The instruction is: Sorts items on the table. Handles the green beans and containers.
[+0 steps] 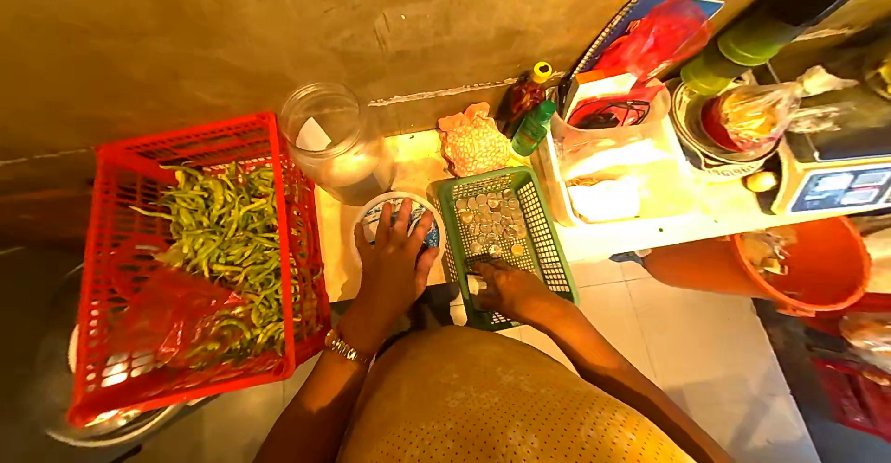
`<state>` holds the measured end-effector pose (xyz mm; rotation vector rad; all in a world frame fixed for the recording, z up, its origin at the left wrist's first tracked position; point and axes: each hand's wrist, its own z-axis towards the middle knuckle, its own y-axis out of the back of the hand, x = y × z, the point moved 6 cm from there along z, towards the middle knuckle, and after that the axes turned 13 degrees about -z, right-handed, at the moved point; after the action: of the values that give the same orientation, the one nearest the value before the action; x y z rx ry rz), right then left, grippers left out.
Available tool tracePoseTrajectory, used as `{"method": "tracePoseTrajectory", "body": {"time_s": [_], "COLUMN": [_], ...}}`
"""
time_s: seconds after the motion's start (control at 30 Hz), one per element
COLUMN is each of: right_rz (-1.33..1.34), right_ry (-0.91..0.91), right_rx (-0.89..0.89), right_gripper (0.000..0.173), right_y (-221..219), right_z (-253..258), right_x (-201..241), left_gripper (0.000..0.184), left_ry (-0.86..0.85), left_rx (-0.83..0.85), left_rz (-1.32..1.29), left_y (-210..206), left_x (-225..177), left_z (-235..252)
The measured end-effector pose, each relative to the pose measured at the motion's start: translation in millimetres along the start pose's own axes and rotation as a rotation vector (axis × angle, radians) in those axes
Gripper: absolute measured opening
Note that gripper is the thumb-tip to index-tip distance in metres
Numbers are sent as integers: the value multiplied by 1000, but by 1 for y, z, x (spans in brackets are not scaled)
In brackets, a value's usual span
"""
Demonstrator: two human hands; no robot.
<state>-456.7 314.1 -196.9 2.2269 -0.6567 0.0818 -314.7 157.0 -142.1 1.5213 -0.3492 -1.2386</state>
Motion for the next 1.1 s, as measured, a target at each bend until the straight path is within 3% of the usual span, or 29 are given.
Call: {"method": "tracePoseTrajectory", "body": {"time_s": [0.07, 0.17, 0.3, 0.37, 0.5, 0.6, 0.8, 0.97, 1.0, 1.1], "right_rz": [36, 155, 200, 210, 162, 110, 26, 51, 126, 383], "right_ry": [23, -21, -94, -149, -279, -364, -367, -405, -399, -285], "right_rx": [-58, -336, -692, -702, -527, -424, -538, -509, -544, -719], "right_gripper": [59, 39, 32, 46, 103, 119, 80, 75, 75, 72], "right_y": [25, 80, 153, 180, 195, 187, 181, 200, 205, 219], "right_z": [-9, -10, 19, 53, 123, 158, 189, 173, 167, 143], "right_x": [-3, -20, -32, -34, -30, -25, -31, -39, -42, -43], "left_gripper": [52, 53, 54, 54, 55, 54, 51, 57, 59, 52], "left_ry": [25, 62, 105, 122, 144, 141, 119, 164, 156, 84], "left_rx": [26, 83, 136, 154, 187, 175, 72, 162, 122, -208], "left_rz": [18, 19, 16, 30, 45, 54, 35, -122, -214, -509], "left_y": [-12, -27, -24, -26, -27, -25, -26, -21, -16, 9], "left_x": [11, 18, 15, 17, 19, 19, 20, 22, 23, 30], "left_z": [8, 12, 14, 13, 11, 10, 6, 7, 7, -4]}}
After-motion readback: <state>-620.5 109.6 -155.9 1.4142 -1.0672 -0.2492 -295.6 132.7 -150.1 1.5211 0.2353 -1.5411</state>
